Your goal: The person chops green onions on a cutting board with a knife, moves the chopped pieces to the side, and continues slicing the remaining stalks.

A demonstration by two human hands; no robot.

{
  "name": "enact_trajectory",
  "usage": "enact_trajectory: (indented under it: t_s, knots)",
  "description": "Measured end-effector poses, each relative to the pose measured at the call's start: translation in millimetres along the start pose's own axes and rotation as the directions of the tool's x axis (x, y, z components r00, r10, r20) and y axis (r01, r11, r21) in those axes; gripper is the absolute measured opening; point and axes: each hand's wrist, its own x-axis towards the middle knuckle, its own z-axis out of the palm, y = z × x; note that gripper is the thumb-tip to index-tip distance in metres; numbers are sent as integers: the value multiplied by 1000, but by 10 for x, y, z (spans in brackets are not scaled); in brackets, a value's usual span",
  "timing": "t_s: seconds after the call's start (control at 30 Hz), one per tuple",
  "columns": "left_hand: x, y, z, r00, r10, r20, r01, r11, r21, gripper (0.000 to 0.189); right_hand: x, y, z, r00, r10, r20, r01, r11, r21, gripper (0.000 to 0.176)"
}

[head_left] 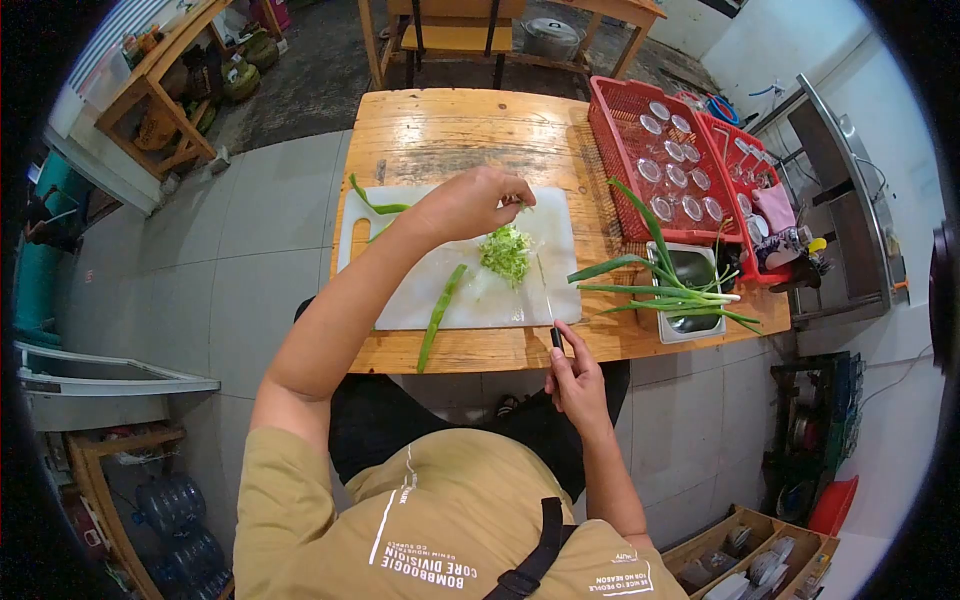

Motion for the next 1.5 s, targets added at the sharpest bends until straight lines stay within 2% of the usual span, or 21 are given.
enact_trajectory:
  t_s: [0.2, 0.27, 0.3, 0.37, 0.5, 0.57, 0.77, 0.8, 0.87, 0.9, 0.97, 1.33, 1.5]
  knots:
    - [8, -87, 146, 999, -5, 54, 2, 998, 61, 28, -2, 26, -3, 1000, -8, -2, 8, 1000, -7, 50]
    - [-7, -222, 328, 993, -32, 116, 14, 988, 152, 33, -8, 31, -4, 1000, -12, 2, 12, 1000, -9, 51]
    - [-35, -246, 398, 993, -32, 116, 14, 988, 152, 33, -8, 35, -5, 1000, -9, 7, 9, 1000, -6, 51]
    - [-130, -238, 553, 998, 32, 63, -51, 945, 323, 42, -9, 42, -2, 1000, -5, 10, 5, 1000, -3, 51]
    - [-154, -181, 746, 996, 3, 86, -40, 901, 431, 52, -9, 56, -2, 1000, 2, 4, -2, 1000, 2, 50]
    - [-121, -181, 778, 975, -101, 199, 10, 911, 411, 48, -12, 57, -5, 1000, 0, 3, 0, 1000, 8, 50]
    - [-99, -347, 933, 976, -129, 177, 80, 962, 262, 32, -7, 85, -22, 1000, 7, -19, -7, 1000, -3, 50]
    - [-91, -336, 898, 975, -130, 179, 80, 961, 263, 32, -8, 84, -24, 1000, 10, -11, -10, 1000, 8, 50]
    - [-68, -333, 809, 989, -105, 109, 98, 993, 63, 26, -13, 79, -25, 1000, 16, -5, -16, 1000, 22, 50]
    - [-42, -337, 759, 988, -106, 113, 99, 993, 63, 26, -14, 71, -24, 1000, 20, -6, -20, 1000, 23, 50]
    - [17, -349, 646, 999, -17, 50, 17, 1000, -12, 24, -16, 60, -27, 1000, 25, -6, -25, 999, 26, 50]
    - [56, -111, 253, 996, -93, -4, 91, 988, -125, 25, -3, 49, -29, 999, 48, -8, -47, 998, 37, 52]
    - [37, -178, 337, 997, -7, -76, 0, 995, -96, 21, 13, 102, -40, 1000, 12, -9, -11, 1000, 24, 51]
